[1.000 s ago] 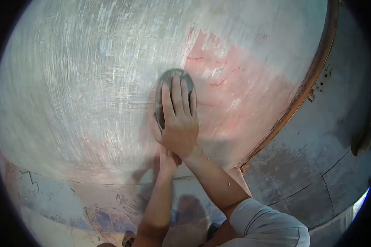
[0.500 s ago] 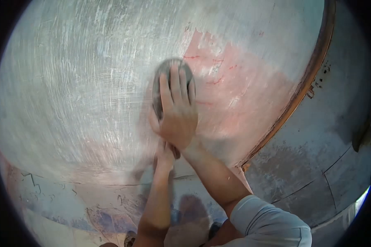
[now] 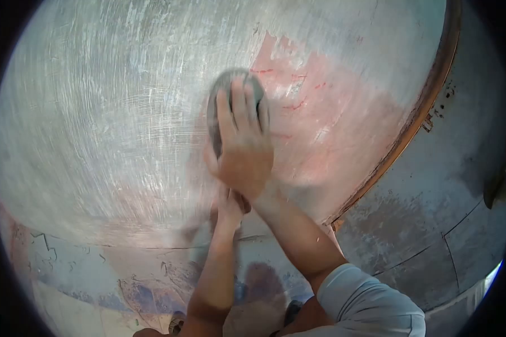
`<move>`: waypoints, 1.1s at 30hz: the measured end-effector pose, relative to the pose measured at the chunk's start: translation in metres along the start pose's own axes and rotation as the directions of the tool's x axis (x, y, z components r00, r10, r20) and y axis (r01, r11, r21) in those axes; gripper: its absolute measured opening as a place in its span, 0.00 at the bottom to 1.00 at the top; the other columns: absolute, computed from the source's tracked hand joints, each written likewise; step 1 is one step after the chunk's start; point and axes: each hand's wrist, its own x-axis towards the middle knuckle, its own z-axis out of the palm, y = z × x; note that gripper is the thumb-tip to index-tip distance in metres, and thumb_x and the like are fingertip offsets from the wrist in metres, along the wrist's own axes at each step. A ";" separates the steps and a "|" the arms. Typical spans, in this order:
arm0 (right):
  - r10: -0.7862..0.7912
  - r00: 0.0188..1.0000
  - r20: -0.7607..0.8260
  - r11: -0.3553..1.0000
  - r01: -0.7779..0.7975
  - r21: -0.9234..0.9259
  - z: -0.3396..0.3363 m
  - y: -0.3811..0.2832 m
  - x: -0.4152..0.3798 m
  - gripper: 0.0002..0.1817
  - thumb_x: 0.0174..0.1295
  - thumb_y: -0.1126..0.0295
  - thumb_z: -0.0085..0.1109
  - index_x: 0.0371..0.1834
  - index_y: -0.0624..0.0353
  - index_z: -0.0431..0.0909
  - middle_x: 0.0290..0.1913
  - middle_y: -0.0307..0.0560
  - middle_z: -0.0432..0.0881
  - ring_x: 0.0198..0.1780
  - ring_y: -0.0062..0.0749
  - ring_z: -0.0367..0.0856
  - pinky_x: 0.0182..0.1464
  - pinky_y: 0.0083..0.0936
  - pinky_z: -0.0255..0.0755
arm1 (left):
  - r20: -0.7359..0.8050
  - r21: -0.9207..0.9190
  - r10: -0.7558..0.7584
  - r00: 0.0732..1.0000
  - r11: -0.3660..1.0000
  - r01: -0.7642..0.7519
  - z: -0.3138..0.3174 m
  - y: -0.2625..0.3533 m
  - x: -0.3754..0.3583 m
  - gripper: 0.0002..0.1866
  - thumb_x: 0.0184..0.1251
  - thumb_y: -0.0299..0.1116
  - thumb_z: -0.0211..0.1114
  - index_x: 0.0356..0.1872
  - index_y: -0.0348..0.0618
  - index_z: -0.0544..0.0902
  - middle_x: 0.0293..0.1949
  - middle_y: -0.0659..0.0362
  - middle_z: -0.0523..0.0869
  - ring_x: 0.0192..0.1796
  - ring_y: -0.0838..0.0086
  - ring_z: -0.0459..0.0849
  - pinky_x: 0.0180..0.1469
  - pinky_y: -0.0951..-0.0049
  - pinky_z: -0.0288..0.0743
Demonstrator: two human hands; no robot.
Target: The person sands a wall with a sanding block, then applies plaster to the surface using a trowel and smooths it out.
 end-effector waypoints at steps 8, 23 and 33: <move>0.004 1.000 -0.027 1.000 -0.003 0.022 0.000 0.019 0.064 0.48 0.58 0.59 0.75 0.82 0.67 0.71 0.84 0.72 0.67 0.85 0.67 0.64 0.84 0.64 0.59 | -0.102 0.231 -0.148 0.984 0.958 0.168 0.040 0.070 0.023 0.27 0.94 0.57 0.48 0.33 0.52 0.79 0.19 0.71 0.68 0.17 0.82 0.64 0.20 0.73 0.51; 0.059 0.998 0.012 0.998 -0.059 -0.011 -0.004 0.006 0.007 0.44 0.62 0.59 0.73 0.81 0.65 0.73 0.82 0.68 0.72 0.84 0.62 0.69 0.83 0.64 0.61 | 0.048 0.071 0.002 0.999 0.997 -0.006 -0.014 -0.013 0.010 0.18 0.95 0.49 0.49 0.57 0.50 0.82 0.20 0.69 0.73 0.17 0.83 0.66 0.18 0.73 0.54; 0.080 0.997 0.014 0.997 -0.080 -0.014 -0.005 0.002 -0.012 0.49 0.58 0.57 0.76 0.84 0.63 0.70 0.85 0.64 0.69 0.85 0.62 0.68 0.83 0.63 0.59 | -0.003 0.299 -0.025 1.000 0.954 0.025 0.010 0.029 -0.001 0.16 0.95 0.47 0.46 0.57 0.51 0.78 0.20 0.69 0.73 0.17 0.82 0.66 0.19 0.75 0.55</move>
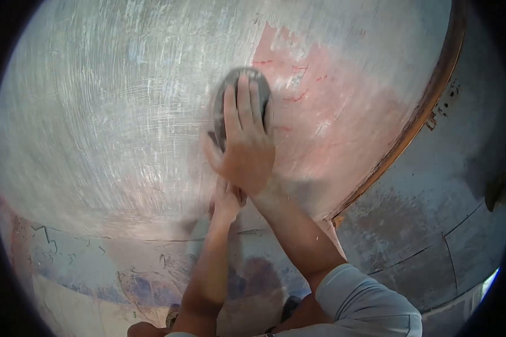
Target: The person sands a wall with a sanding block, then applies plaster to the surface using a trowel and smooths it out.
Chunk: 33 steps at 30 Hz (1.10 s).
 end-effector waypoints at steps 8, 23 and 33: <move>-0.094 0.994 -0.063 0.994 0.091 -0.055 0.002 0.021 0.038 0.45 0.59 0.57 0.76 0.83 0.54 0.74 0.84 0.51 0.73 0.83 0.62 0.70 0.82 0.65 0.58 | -0.050 0.028 0.000 0.999 1.000 0.002 0.018 0.049 0.002 0.19 0.95 0.49 0.46 0.49 0.48 0.81 0.20 0.68 0.74 0.17 0.83 0.67 0.19 0.75 0.57; -0.040 0.999 0.027 0.999 0.041 -0.018 -0.002 0.008 0.010 0.42 0.57 0.62 0.74 0.81 0.52 0.78 0.84 0.65 0.70 0.84 0.64 0.68 0.83 0.64 0.61 | 0.147 -0.371 0.362 0.921 0.883 -0.288 -0.010 -0.041 0.008 0.17 0.95 0.44 0.47 0.60 0.48 0.82 0.20 0.69 0.74 0.15 0.83 0.66 0.16 0.75 0.54; -0.046 0.999 0.011 0.998 0.046 -0.044 0.009 0.006 -0.001 0.45 0.53 0.64 0.76 0.80 0.52 0.78 0.85 0.62 0.69 0.84 0.62 0.69 0.83 0.64 0.60 | -0.012 -0.150 -0.061 0.998 0.987 0.058 -0.004 -0.023 0.009 0.19 0.96 0.45 0.45 0.50 0.47 0.82 0.19 0.69 0.70 0.16 0.83 0.64 0.17 0.74 0.51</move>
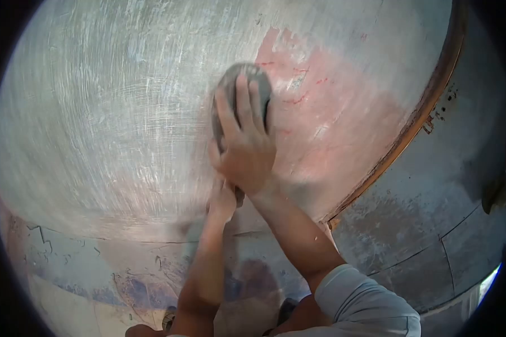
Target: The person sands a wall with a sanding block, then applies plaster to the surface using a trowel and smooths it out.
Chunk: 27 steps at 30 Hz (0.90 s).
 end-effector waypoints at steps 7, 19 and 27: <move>-0.067 0.992 -0.108 0.996 0.073 0.053 -0.002 0.014 0.043 0.49 0.48 0.64 0.77 0.82 0.52 0.76 0.83 0.64 0.71 0.82 0.62 0.70 0.83 0.66 0.60 | -0.276 0.211 0.209 0.938 0.965 -0.153 0.021 0.027 0.024 0.20 0.95 0.46 0.44 0.75 0.49 0.68 0.49 0.63 0.74 0.42 0.77 0.76 0.36 0.75 0.71; 0.005 0.996 0.086 0.998 -0.011 0.063 0.001 -0.014 -0.015 0.52 0.46 0.66 0.77 0.83 0.53 0.75 0.87 0.65 0.65 0.86 0.64 0.65 0.83 0.66 0.61 | 0.348 -0.286 0.366 0.863 0.918 -0.274 -0.032 -0.014 -0.009 0.26 0.94 0.56 0.44 0.63 0.49 0.83 0.21 0.69 0.76 0.18 0.81 0.70 0.20 0.74 0.62; -0.012 0.998 -0.062 0.997 0.016 0.072 -0.003 0.006 0.076 0.51 0.50 0.61 0.79 0.84 0.50 0.73 0.86 0.64 0.66 0.86 0.59 0.64 0.86 0.65 0.53 | 0.140 0.271 0.024 0.990 0.960 -0.062 0.013 0.108 0.014 0.34 0.93 0.60 0.41 0.29 0.45 0.78 0.18 0.66 0.72 0.18 0.77 0.68 0.24 0.71 0.64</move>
